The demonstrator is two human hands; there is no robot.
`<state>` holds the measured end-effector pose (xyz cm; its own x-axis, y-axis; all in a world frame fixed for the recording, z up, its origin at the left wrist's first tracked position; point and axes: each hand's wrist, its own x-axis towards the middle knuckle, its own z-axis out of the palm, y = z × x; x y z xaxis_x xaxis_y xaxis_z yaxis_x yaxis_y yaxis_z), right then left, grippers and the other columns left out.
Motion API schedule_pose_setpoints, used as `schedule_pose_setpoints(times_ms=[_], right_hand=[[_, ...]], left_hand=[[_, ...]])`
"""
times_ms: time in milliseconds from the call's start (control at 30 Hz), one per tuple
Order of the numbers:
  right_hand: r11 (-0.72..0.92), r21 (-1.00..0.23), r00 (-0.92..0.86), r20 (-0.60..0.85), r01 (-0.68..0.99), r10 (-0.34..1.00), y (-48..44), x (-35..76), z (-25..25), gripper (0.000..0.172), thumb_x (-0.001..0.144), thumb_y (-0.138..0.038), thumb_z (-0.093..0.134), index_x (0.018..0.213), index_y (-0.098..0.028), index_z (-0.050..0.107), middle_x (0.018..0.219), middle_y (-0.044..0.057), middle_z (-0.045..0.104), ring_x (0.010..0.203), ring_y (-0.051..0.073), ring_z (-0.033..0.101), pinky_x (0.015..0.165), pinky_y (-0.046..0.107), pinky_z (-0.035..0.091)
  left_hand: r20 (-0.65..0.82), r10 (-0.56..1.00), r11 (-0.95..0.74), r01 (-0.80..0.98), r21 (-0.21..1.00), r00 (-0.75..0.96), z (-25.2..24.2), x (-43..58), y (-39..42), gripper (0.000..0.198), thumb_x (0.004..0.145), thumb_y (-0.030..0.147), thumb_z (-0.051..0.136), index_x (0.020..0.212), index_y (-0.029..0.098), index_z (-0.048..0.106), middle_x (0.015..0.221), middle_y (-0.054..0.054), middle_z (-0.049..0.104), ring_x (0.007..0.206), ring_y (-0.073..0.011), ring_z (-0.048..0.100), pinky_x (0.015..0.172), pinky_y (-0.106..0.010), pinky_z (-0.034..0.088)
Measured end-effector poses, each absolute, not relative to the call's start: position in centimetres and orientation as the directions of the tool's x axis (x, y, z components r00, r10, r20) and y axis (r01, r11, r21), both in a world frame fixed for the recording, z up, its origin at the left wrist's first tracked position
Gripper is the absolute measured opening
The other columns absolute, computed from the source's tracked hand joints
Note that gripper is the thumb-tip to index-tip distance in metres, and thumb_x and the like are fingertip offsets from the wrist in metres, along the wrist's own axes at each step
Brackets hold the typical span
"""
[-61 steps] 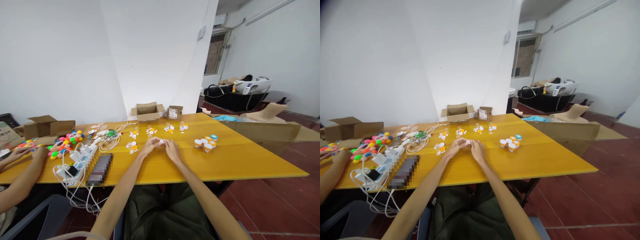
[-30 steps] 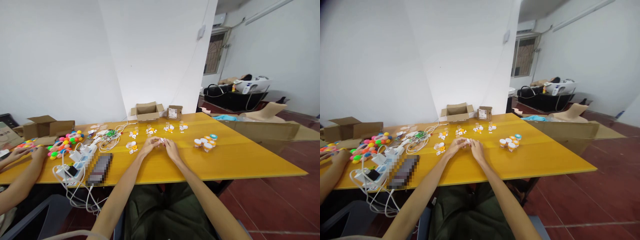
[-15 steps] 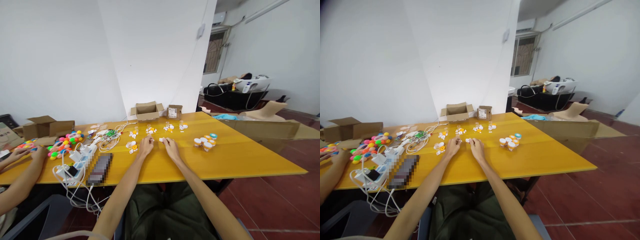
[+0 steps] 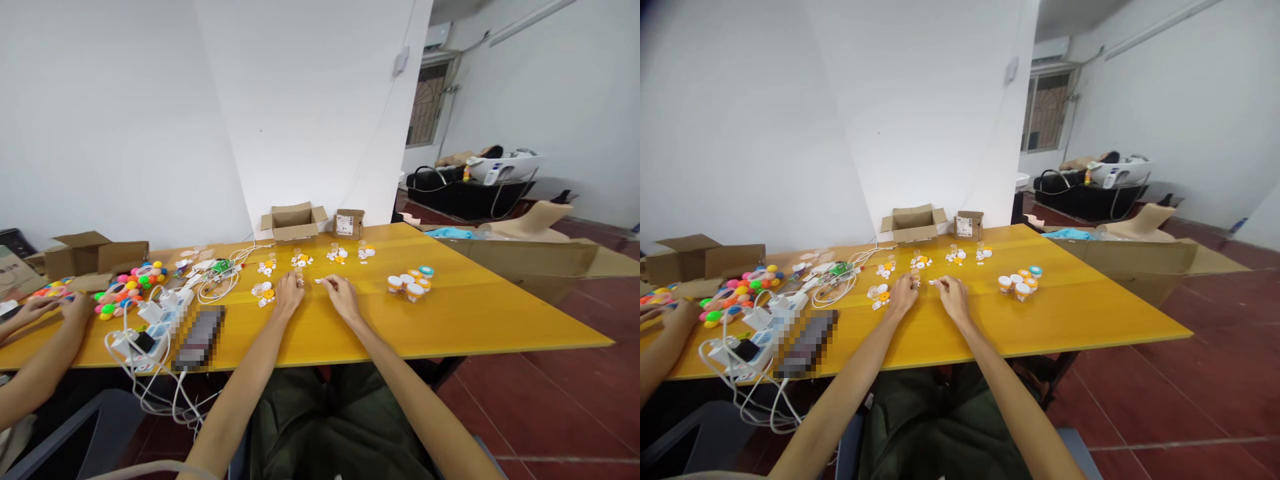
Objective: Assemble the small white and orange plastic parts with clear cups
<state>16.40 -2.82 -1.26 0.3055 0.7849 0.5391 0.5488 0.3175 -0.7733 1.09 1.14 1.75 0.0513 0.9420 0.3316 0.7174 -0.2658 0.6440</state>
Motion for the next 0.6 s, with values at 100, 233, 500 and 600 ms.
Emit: schedule_pose_setpoints(times_ms=[100, 233, 500, 600], right_hand=[[0.317, -0.775, 0.300, 0.534, 0.547, 0.790, -2.8, 16.4, -1.3, 0.025, 0.087, -0.040, 0.053, 0.076, -0.025, 0.069, 0.078, 0.005, 0.075, 0.075, 0.023, 0.067, 0.076, 0.036, 0.050], [0.335, -0.793, 0.293, 0.526, 0.509, 0.799, -2.8, 16.2, -1.1, 0.022, 0.087, -0.037, 0.053, 0.079, -0.025, 0.070, 0.082, 0.006, 0.076, 0.078, 0.023, 0.069, 0.076, 0.035, 0.052], [0.364, -0.798, 0.288, 0.536, 0.480, 0.794, -3.4, 16.2, -0.3, 0.019, 0.083, -0.030, 0.054, 0.084, -0.024, 0.072, 0.087, 0.007, 0.077, 0.084, 0.024, 0.069, 0.077, 0.036, 0.053], [0.370, -0.805, 0.295, 0.534, 0.464, 0.792, -3.4, 16.2, -0.3, 0.019, 0.082, -0.029, 0.054, 0.084, -0.024, 0.072, 0.087, 0.007, 0.077, 0.083, 0.024, 0.069, 0.077, 0.035, 0.053]], left_hand=[[0.371, 0.926, -0.315, 0.676, 0.666, 0.066, 2.0, 1.1, 1.0, 0.016, 0.079, 0.011, 0.062, 0.090, 0.021, 0.068, 0.101, -0.013, 0.070, 0.094, -0.0289, 0.064, 0.081, -0.036, 0.042], [0.404, 0.894, -0.447, 0.450, 0.773, 0.194, 2.3, 1.6, 0.9, 0.006, 0.083, 0.021, 0.063, 0.081, 0.022, 0.069, 0.086, -0.005, 0.070, 0.083, -0.0215, 0.062, 0.080, -0.031, 0.044], [0.229, 0.856, -0.281, 0.045, 0.959, 0.464, 2.4, 2.9, 0.5, 0.028, 0.074, 0.045, 0.077, 0.080, 0.019, 0.073, 0.076, -0.003, 0.071, 0.068, -0.0162, 0.060, 0.066, -0.028, 0.046], [0.214, 0.873, -0.247, 0.018, 0.969, 0.439, 2.7, 2.8, 0.3, 0.032, 0.070, 0.047, 0.080, 0.081, 0.019, 0.074, 0.075, -0.003, 0.071, 0.068, -0.0150, 0.059, 0.064, -0.026, 0.045]])
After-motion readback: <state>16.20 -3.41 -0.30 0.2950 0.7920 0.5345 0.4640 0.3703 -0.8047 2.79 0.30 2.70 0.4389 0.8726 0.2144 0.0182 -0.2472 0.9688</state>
